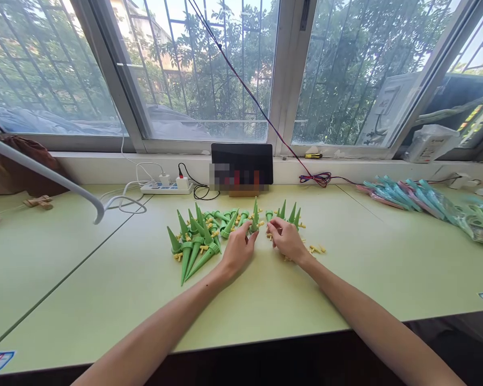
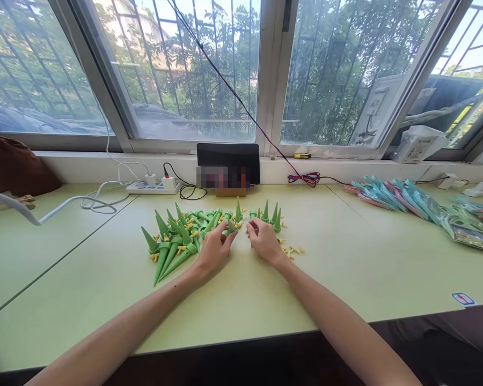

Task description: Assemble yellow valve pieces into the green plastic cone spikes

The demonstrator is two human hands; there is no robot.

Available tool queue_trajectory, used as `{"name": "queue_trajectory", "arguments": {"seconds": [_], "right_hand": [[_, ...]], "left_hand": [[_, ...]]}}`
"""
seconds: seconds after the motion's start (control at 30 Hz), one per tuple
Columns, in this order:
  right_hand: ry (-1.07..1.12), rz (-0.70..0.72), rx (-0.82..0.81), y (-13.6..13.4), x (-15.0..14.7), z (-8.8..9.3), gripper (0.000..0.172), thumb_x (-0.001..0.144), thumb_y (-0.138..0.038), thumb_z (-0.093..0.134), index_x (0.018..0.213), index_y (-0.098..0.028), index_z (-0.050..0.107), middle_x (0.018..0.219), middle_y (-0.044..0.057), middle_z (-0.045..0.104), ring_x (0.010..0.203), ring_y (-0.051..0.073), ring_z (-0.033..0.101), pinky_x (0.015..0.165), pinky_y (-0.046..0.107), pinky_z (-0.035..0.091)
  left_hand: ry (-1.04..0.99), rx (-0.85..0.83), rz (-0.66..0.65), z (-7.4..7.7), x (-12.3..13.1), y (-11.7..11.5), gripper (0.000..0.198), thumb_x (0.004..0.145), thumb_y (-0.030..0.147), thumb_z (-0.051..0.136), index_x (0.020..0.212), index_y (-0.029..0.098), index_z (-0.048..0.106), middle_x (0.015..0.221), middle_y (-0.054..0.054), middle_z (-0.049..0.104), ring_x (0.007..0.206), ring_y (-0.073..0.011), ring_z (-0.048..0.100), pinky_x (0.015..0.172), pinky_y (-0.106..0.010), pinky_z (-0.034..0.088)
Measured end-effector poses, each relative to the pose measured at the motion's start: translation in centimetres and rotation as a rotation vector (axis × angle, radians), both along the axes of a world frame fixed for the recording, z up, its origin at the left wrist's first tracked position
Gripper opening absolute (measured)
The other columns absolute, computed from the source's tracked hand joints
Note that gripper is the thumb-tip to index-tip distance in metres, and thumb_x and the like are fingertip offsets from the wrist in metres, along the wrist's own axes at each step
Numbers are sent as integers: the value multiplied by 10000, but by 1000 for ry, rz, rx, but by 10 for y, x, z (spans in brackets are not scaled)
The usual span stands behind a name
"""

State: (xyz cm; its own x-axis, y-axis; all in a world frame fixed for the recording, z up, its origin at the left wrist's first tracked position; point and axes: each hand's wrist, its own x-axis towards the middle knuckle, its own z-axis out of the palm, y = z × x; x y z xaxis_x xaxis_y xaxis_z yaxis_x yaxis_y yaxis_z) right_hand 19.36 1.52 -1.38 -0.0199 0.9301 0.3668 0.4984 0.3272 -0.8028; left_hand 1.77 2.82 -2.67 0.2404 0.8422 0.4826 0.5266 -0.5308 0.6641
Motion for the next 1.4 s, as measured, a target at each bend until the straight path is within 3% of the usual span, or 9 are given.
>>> {"name": "queue_trajectory", "arguments": {"seconds": [0.13,0.2,0.33,0.47,0.6,0.7,0.97,1.23,1.4], "right_hand": [[-178,-40,61,2,2,-3,283,928,-241,482,1137,-172,660,1138,86,737,817,184,699,822,296,518],[-276,-27,41,2,2,-5,365,914,-197,483,1235,-155,653,1132,95,744,875,199,702,890,310,502],[-386,-3,-45,-1,1,-6,460,915,-189,494,1357,-131,609,978,86,770,867,214,709,874,309,508],[-404,-1,-50,-3,0,-4,464,930,-213,501,1380,-146,596,1114,94,758,1003,227,709,924,312,507],[-446,44,-61,0,2,-5,498,922,-206,524,1416,-154,564,1406,107,618,1282,229,595,1089,332,432],[-494,87,-98,2,4,-7,533,929,-227,537,1452,-126,527,1495,132,523,1422,229,456,1170,352,347],[-501,94,-94,0,2,-6,497,941,-233,540,1430,-145,555,1466,106,561,1406,229,477,1159,336,364],[-532,69,-162,-1,3,-2,581,953,-260,550,1521,-184,454,1568,146,416,1358,255,531,1132,373,386],[-582,98,-187,-4,3,3,566,950,-247,540,1507,-172,473,1566,159,418,1360,262,529,1126,373,382]], "left_hand": [[12,-2,59,-2,0,0,165,927,351,556,997,204,581,956,-33,715,491,-96,501,603,-259,416],[38,-23,64,-3,1,-1,165,919,356,561,986,207,589,943,-35,720,497,-106,518,611,-263,420],[77,-55,54,-5,2,-2,165,898,343,577,995,214,613,932,-30,725,521,-120,537,636,-269,429],[82,-77,42,-2,3,-3,167,894,336,580,1007,221,622,956,-28,728,532,-123,529,646,-271,429],[103,-88,35,0,3,-4,140,874,289,599,989,217,633,877,-13,715,553,-129,527,631,-263,412],[139,-77,29,0,3,-5,117,853,243,617,960,204,645,755,3,665,596,-145,540,629,-259,399],[162,-14,23,-2,3,-3,68,849,236,625,887,184,646,911,-41,622,713,-162,560,712,-296,431],[165,35,59,-4,4,-4,76,849,238,606,804,191,568,831,-24,579,693,-163,542,671,-293,407],[118,-29,46,-1,5,-7,86,872,240,572,937,189,596,743,0,601,665,-162,548,647,-283,386]]}}
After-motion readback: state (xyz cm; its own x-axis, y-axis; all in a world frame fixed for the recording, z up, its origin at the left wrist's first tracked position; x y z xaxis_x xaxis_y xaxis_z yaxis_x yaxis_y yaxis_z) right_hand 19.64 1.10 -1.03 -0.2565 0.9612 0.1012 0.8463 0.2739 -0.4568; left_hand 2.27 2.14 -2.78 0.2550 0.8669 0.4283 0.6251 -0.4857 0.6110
